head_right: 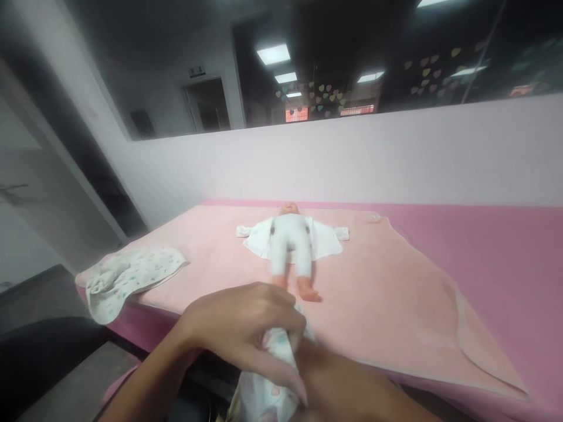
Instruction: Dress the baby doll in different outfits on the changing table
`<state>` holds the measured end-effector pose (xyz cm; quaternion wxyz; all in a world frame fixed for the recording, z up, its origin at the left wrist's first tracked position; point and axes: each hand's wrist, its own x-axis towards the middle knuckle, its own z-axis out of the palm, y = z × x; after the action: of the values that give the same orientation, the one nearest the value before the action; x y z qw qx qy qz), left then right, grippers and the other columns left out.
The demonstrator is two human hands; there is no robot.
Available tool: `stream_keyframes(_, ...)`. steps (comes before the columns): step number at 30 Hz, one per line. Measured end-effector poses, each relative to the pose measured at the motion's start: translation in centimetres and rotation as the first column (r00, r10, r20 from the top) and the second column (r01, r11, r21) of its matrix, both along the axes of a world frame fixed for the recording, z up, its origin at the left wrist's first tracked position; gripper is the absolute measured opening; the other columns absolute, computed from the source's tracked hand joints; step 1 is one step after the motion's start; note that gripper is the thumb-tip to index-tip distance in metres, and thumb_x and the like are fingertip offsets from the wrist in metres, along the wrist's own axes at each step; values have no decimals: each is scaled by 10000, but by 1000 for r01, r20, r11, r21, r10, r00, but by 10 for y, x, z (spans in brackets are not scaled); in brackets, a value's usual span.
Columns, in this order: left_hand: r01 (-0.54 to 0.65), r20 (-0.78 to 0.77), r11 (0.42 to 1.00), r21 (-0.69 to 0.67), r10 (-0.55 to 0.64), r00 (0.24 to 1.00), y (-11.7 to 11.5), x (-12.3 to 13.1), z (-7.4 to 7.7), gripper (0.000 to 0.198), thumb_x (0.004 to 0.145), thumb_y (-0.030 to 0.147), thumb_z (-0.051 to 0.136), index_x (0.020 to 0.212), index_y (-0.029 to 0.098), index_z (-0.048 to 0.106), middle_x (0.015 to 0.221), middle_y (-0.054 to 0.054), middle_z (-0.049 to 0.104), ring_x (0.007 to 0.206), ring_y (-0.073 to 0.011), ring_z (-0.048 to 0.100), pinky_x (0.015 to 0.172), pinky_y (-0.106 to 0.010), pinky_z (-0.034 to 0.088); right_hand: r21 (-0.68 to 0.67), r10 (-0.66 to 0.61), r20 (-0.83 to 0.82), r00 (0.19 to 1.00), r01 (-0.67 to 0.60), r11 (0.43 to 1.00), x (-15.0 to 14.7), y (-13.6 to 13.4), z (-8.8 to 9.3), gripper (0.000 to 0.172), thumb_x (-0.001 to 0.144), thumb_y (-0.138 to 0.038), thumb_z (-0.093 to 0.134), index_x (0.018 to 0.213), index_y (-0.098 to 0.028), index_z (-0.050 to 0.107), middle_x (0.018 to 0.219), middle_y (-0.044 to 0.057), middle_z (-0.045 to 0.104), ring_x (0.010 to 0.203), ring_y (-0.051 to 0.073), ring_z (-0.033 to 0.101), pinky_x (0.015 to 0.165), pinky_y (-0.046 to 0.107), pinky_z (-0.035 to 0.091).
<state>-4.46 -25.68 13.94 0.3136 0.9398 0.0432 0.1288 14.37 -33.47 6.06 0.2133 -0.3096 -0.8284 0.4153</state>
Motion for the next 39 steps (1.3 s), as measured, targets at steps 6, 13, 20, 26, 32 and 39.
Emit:
stream_keyframes(6, 52, -33, 991, -121, -57, 998, 7, -29, 0, 285, 846, 401, 797, 935, 174, 649, 904, -66, 692, 830, -185, 628, 776, -271, 490, -96, -68, -166, 984, 53, 994, 16, 1, 18, 215, 923, -342, 651, 1051, -169, 653, 922, 36, 633, 796, 172, 568, 717, 261, 494)
stream_keyframes(13, -45, 6, 938, -343, 51, 999, 10, -29, -8, 152, 1007, 304, 546, 1029, 161, 591, 936, -42, 648, 803, -141, 601, 834, -271, 506, -228, 100, -220, 970, -150, 962, -1, 9, 1, 378, 824, -528, 747, 884, -172, 636, 783, 3, 569, 742, 154, 522, 690, 260, 479)
stream_keyframes(20, -116, -226, 877, -465, 9, 974, 16, -28, -18, 421, 763, 528, 846, 943, 166, 727, 850, -14, 706, 766, -153, 648, 727, -232, 525, -303, 201, -120, 972, -228, 925, -5, 26, -10, 587, 609, -433, 924, 1084, -162, 711, 979, 31, 669, 907, 212, 631, 825, 297, 534)
stream_keyframes(26, -70, -324, 832, -550, -136, 936, 19, -28, -43, 619, 535, 523, 969, 1002, 173, 763, 939, -38, 782, 798, -196, 708, 712, -242, 570, -302, 215, 111, 970, -173, 938, 22, 31, -8, 587, 573, -387, 931, 1071, -191, 691, 858, -36, 636, 735, 143, 582, 628, 201, 437)
stream_keyframes(32, 34, -190, 779, -626, -195, 962, 23, -26, -60, 587, 657, 502, 923, 1079, 158, 705, 961, -62, 742, 843, -204, 706, 741, -265, 580, -308, 90, 63, 994, -66, 949, 37, 10, -10, 358, 719, -395, 836, 761, -182, 552, 698, -65, 483, 601, 79, 429, 530, 193, 324)
stream_keyframes(39, 174, -45, 762, -624, -257, 965, 19, -4, -62, 515, 726, 579, 854, 939, 131, 714, 993, -110, 661, 940, -235, 658, 905, -300, 544, -357, 185, -60, 981, -194, 914, 27, -1, 0, 381, 777, -558, 783, 875, -199, 702, 650, -24, 524, 627, 149, 541, 538, 229, 448)
